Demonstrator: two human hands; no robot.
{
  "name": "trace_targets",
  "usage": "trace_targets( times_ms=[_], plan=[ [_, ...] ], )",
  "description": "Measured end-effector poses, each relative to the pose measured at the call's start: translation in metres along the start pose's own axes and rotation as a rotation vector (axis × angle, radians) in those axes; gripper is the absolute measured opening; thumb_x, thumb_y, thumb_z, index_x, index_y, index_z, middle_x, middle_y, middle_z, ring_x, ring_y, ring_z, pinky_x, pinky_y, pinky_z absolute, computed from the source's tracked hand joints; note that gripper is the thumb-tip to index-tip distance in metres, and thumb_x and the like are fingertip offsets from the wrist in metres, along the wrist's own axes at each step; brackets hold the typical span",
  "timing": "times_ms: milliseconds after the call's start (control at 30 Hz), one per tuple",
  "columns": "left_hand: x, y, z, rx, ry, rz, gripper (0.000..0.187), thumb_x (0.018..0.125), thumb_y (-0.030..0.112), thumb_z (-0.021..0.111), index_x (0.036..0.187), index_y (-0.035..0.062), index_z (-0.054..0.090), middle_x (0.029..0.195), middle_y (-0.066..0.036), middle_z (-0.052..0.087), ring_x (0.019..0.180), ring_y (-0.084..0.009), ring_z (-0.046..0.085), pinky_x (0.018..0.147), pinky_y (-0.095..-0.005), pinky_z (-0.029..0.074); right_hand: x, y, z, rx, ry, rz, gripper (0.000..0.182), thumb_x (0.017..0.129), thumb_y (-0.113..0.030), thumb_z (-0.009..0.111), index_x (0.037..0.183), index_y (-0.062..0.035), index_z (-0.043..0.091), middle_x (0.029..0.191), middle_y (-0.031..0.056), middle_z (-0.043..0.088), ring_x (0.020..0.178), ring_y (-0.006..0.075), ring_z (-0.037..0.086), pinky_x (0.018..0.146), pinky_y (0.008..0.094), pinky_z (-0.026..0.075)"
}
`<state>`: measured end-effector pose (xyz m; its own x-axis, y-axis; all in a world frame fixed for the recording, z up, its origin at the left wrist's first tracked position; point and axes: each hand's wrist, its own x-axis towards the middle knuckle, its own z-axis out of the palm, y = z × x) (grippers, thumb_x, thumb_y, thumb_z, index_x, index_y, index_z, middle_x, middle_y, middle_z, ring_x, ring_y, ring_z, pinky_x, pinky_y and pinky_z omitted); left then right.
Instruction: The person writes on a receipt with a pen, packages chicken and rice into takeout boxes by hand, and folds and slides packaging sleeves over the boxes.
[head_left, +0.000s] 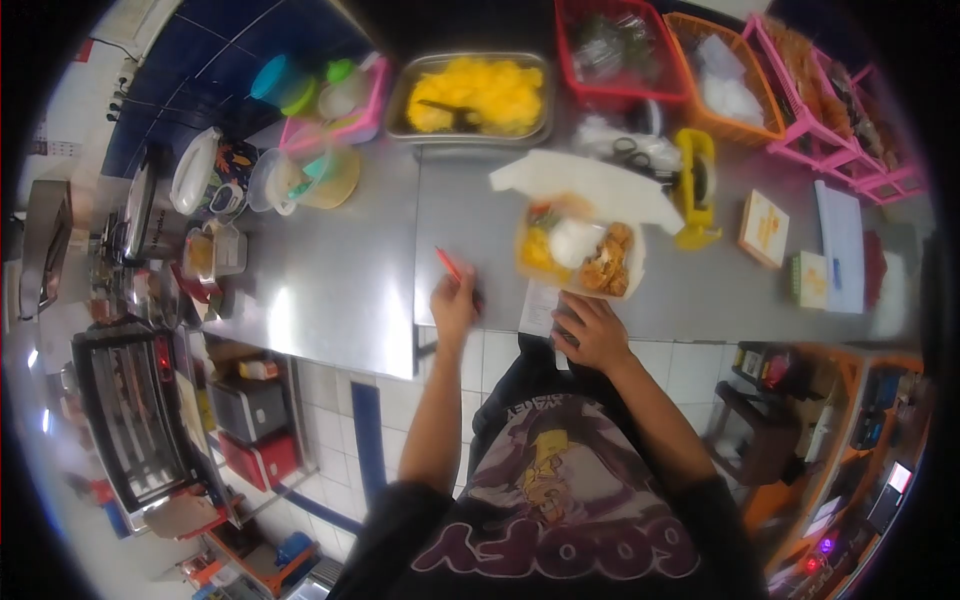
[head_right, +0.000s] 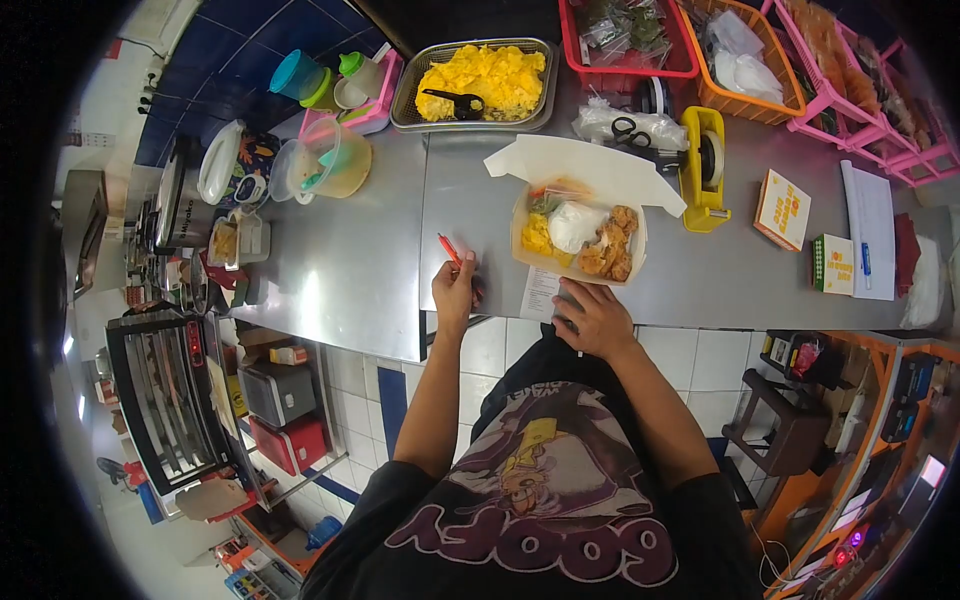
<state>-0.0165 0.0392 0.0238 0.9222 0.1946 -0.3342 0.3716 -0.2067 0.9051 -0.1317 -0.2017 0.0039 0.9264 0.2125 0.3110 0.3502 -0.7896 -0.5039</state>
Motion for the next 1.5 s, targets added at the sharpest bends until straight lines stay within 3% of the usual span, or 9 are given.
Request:
trace_targets(
  times_ms=[67, 267, 367, 900, 1000, 1067, 1200, 1267, 1500],
  plan=[
    [-0.001, 0.004, -0.002, 0.016, -0.034, -0.062, 0.035, 0.093, 0.035, 0.072, 0.087, 0.0019, 0.063, 0.062, -0.001, 0.057, 0.046, -0.0099, 0.052, 0.041, -0.0255, 0.038, -0.001, 0.0, 0.001, -0.008, -0.003, 0.001, 0.031, 0.081, -0.033, 0.073, 0.105, -0.0128, 0.074, 0.132, 0.011, 0.061, 0.119, 0.0297, 0.059, 0.104, 0.0431, 0.045],
    [-0.001, 0.004, -0.002, -0.038, -0.042, -0.052, 0.033, 0.092, 0.033, 0.074, 0.086, 0.0026, 0.062, 0.061, -0.002, 0.057, 0.046, -0.0112, 0.053, 0.041, -0.0261, 0.039, 0.0, 0.0, -0.001, -0.006, -0.006, 0.001, 0.031, 0.081, -0.033, 0.073, 0.105, -0.0127, 0.074, 0.131, 0.0111, 0.061, 0.12, 0.0296, 0.058, 0.104, 0.0431, 0.045],
    [0.002, -0.006, 0.001, -0.061, -0.022, -0.004, 0.038, 0.091, 0.039, 0.074, 0.086, 0.0035, 0.061, 0.057, 0.001, 0.054, 0.04, -0.007, 0.045, 0.037, -0.0238, 0.035, 0.0, 0.0, -0.001, 0.006, 0.004, -0.001, 0.032, 0.081, -0.032, 0.073, 0.105, -0.0125, 0.074, 0.131, 0.0113, 0.061, 0.121, 0.0298, 0.058, 0.104, 0.043, 0.045],
    [0.004, -0.011, -0.001, -0.006, -0.02, 0.007, 0.036, 0.09, 0.035, 0.076, 0.088, 0.0021, 0.061, 0.058, 0.001, 0.054, 0.04, -0.0067, 0.044, 0.036, -0.0231, 0.034, 0.0, 0.0, 0.0, -0.003, 0.0, -0.004, 0.031, 0.081, -0.032, 0.073, 0.105, -0.0126, 0.074, 0.13, 0.0121, 0.061, 0.121, 0.0301, 0.057, 0.105, 0.0429, 0.045],
    [0.005, -0.011, -0.002, 0.002, -0.018, -0.037, 0.032, 0.088, 0.03, 0.078, 0.089, 0.0015, 0.064, 0.064, -0.001, 0.06, 0.05, -0.009, 0.053, 0.046, -0.0255, 0.041, 0.0, 0.0, 0.001, -0.019, 0.0, -0.008, 0.031, 0.081, -0.032, 0.073, 0.105, -0.0128, 0.074, 0.13, 0.0121, 0.061, 0.121, 0.0302, 0.058, 0.104, 0.043, 0.045],
    [0.006, -0.017, 0.0, -0.031, -0.012, 0.032, 0.036, 0.09, 0.034, 0.076, 0.092, 0.0015, 0.061, 0.058, 0.001, 0.054, 0.04, -0.0069, 0.046, 0.036, -0.0232, 0.034, -0.001, 0.001, 0.001, -0.002, 0.01, -0.01, 0.032, 0.081, -0.033, 0.073, 0.105, -0.0127, 0.074, 0.131, 0.012, 0.061, 0.121, 0.0304, 0.058, 0.104, 0.0434, 0.045],
    [0.001, -0.006, 0.0, -0.058, -0.022, -0.005, 0.036, 0.089, 0.033, 0.076, 0.093, 0.0012, 0.061, 0.058, 0.0, 0.055, 0.04, -0.007, 0.046, 0.036, -0.0234, 0.034, -0.001, 0.0, 0.001, 0.0, 0.001, -0.003, 0.032, 0.081, -0.033, 0.073, 0.106, -0.0125, 0.074, 0.131, 0.0118, 0.061, 0.121, 0.0304, 0.058, 0.105, 0.0437, 0.045],
    [0.002, -0.006, -0.002, -0.013, -0.02, -0.047, 0.031, 0.088, 0.028, 0.078, 0.092, 0.001, 0.065, 0.065, -0.001, 0.06, 0.051, -0.0086, 0.054, 0.046, -0.0247, 0.04, 0.0, 0.0, 0.0, -0.008, 0.0, -0.003, 0.032, 0.081, -0.033, 0.073, 0.106, -0.0126, 0.074, 0.131, 0.0117, 0.061, 0.121, 0.0304, 0.058, 0.104, 0.0435, 0.045],
    [0.011, -0.025, -0.002, 0.038, -0.008, 0.049, 0.036, 0.089, 0.033, 0.077, 0.094, 0.0005, 0.062, 0.057, 0.0, 0.055, 0.039, -0.0069, 0.045, 0.037, -0.0236, 0.033, 0.0, 0.0, -0.001, 0.004, 0.0, -0.002, 0.031, 0.08, -0.032, 0.073, 0.105, -0.0128, 0.074, 0.131, 0.0115, 0.061, 0.12, 0.0299, 0.058, 0.105, 0.0428, 0.045]
  ],
)
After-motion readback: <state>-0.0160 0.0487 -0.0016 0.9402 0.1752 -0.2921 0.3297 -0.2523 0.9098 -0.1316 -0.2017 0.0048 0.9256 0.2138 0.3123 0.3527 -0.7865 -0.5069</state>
